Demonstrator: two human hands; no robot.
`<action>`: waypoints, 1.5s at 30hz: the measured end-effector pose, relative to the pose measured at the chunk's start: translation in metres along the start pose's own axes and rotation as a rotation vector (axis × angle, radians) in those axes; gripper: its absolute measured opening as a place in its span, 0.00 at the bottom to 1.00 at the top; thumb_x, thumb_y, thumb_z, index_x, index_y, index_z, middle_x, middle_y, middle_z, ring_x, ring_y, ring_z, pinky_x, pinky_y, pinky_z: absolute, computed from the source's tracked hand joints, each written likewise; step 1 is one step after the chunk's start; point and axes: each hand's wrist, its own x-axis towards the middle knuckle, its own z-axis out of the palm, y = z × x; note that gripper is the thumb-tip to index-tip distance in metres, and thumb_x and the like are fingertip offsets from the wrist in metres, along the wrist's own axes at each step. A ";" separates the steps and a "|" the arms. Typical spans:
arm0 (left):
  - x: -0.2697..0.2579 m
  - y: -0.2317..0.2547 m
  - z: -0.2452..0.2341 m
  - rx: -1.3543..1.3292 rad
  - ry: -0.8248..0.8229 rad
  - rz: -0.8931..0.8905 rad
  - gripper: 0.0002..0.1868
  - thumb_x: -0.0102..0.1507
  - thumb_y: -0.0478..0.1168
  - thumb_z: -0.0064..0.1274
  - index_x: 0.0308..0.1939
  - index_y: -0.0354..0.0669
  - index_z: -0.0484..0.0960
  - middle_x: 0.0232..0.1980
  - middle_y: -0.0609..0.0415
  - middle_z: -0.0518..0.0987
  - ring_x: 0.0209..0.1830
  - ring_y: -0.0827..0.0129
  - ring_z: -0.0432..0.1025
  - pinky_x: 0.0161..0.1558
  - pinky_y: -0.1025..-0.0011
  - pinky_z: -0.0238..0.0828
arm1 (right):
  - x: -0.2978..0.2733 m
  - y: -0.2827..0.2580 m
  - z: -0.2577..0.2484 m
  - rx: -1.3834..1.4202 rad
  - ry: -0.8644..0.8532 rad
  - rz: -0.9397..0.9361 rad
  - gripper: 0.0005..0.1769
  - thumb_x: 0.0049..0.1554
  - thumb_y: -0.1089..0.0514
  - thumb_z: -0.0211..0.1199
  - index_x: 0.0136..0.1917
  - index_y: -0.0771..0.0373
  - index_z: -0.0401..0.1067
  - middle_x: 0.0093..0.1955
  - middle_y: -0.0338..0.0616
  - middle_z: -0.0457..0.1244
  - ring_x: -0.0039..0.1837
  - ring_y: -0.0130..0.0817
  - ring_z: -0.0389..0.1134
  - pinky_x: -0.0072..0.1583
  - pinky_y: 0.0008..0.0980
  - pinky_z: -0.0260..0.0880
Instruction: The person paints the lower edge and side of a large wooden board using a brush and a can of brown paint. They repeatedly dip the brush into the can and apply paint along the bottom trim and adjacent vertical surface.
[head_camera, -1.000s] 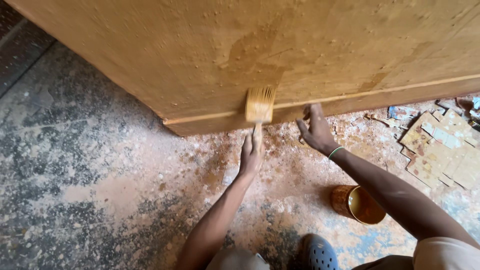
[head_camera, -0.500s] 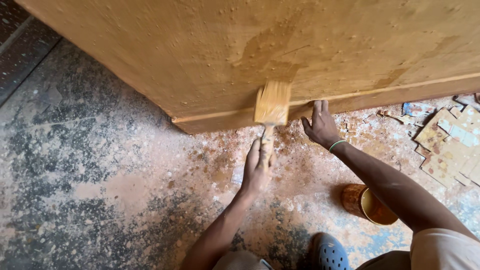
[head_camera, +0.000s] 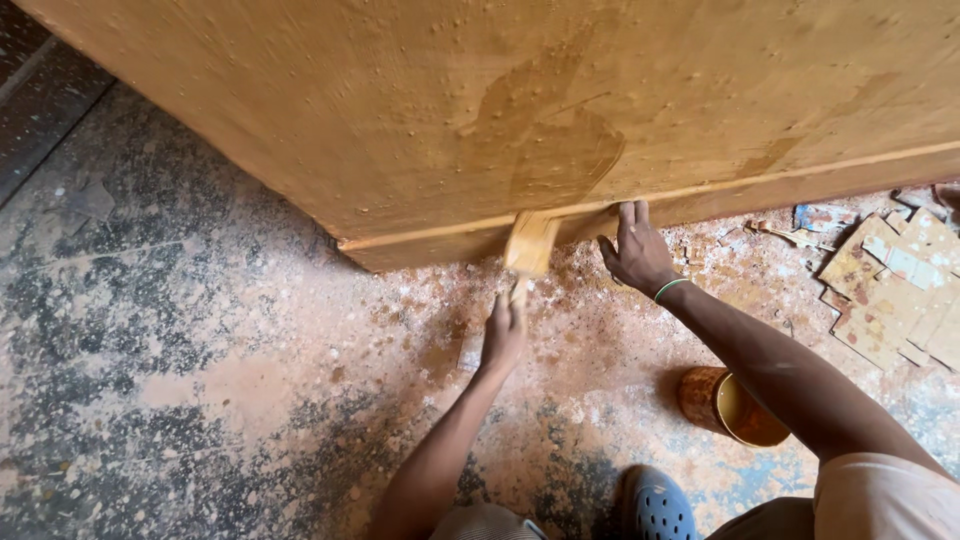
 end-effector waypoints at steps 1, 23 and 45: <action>-0.002 -0.023 -0.001 0.021 0.036 -0.019 0.21 0.73 0.46 0.26 0.64 0.40 0.65 0.28 0.56 0.71 0.15 0.76 0.63 0.13 0.75 0.59 | -0.002 0.000 0.002 0.008 0.004 -0.010 0.35 0.62 0.49 0.58 0.70 0.69 0.44 0.60 0.72 0.52 0.38 0.55 0.65 0.40 0.48 0.74; -0.073 0.058 -0.092 -0.716 0.027 0.576 0.15 0.77 0.47 0.36 0.57 0.39 0.68 0.30 0.59 0.68 0.22 0.80 0.61 0.21 0.80 0.59 | 0.003 -0.074 -0.016 -0.146 0.128 -0.283 0.19 0.60 0.50 0.57 0.57 0.66 0.62 0.53 0.53 0.58 0.47 0.47 0.68 0.43 0.41 0.74; -0.071 0.002 -0.146 -0.255 0.397 0.307 0.19 0.76 0.49 0.30 0.53 0.40 0.72 0.31 0.59 0.70 0.24 0.79 0.64 0.22 0.81 0.62 | 0.015 -0.068 -0.015 -0.202 -0.036 -0.311 0.16 0.61 0.54 0.54 0.55 0.69 0.63 0.53 0.54 0.56 0.50 0.46 0.67 0.44 0.40 0.76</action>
